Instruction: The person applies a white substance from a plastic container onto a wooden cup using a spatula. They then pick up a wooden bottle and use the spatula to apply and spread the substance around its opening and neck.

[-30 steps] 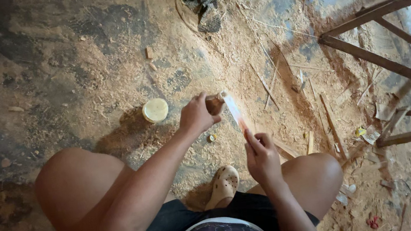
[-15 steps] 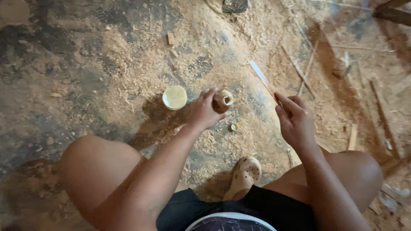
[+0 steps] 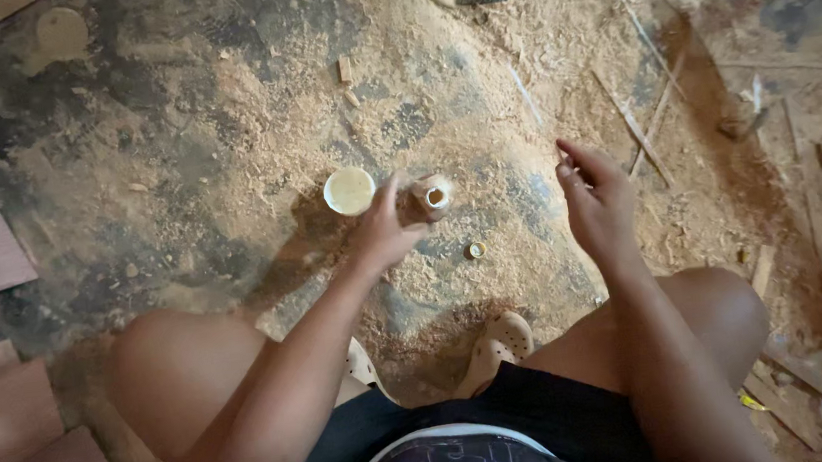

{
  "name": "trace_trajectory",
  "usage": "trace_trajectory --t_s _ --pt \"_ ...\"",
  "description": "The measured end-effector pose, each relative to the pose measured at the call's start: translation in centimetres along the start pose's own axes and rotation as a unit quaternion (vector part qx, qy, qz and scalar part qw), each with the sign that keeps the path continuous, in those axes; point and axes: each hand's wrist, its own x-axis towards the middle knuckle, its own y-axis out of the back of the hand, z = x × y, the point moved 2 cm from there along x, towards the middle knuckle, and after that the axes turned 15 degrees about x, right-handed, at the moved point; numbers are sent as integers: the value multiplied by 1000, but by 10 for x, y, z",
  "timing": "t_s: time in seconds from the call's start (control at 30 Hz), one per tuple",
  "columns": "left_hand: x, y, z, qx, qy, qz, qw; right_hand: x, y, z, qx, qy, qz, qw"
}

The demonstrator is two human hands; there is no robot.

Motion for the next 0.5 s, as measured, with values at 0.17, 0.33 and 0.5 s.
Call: trace_trajectory --t_s 0.17,0.33,0.5 --pt "3 -25 -56 44 7 78 996 17 -6 12 174 -73 -31 982" --pt "5 -65 -122 77 137 -14 987 29 -17 15 185 -79 -68 977" --pt "10 -67 -156 72 204 61 974 33 -26 16 233 -109 -85 963"
